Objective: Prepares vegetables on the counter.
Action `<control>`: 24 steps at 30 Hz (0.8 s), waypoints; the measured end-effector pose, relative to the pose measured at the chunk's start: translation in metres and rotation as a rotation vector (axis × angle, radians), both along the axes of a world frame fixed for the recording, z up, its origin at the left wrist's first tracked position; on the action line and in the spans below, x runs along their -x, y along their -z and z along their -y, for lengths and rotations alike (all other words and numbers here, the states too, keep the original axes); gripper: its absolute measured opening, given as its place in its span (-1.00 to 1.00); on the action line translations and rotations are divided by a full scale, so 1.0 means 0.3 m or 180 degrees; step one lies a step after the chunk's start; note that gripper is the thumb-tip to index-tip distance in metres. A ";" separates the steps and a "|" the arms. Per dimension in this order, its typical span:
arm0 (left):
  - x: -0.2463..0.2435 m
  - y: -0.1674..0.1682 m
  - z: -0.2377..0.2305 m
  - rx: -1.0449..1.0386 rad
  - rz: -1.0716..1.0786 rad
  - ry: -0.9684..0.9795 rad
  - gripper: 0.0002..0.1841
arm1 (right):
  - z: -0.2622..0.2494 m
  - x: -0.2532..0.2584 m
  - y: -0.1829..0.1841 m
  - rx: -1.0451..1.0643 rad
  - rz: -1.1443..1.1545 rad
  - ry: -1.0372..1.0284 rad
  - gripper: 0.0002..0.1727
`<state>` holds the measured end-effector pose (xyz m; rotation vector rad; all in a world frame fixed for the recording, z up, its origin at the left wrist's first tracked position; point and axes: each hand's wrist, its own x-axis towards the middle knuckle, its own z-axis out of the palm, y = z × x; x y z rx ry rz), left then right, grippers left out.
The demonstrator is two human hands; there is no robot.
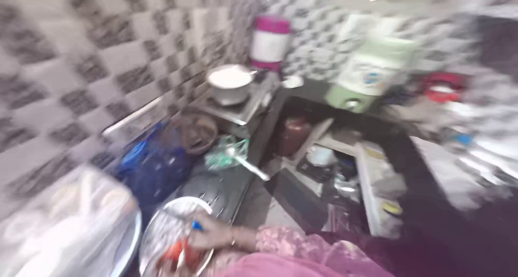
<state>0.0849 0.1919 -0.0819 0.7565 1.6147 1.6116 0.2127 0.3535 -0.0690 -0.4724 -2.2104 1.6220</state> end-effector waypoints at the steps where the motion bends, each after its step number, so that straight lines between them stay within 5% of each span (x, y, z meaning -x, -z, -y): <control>1: -0.010 0.027 0.016 -0.0183 0.0196 -0.0117 -0.68 | 0.002 -0.009 0.003 0.0066 0.0039 -0.0153 -0.50; 5: -0.044 0.082 0.019 -0.0562 0.0874 -0.0423 -0.67 | -0.017 -0.012 0.037 0.0234 0.0229 -0.0569 -0.53; 11: -0.062 0.114 0.025 -0.0996 0.1471 -0.0100 -0.66 | 0.009 -0.020 0.092 0.0336 0.0145 -0.0622 -0.67; 24: -0.046 0.128 0.017 -0.1054 0.1696 0.0285 -0.76 | 0.035 0.025 0.091 -0.0169 0.0555 -0.0888 -0.63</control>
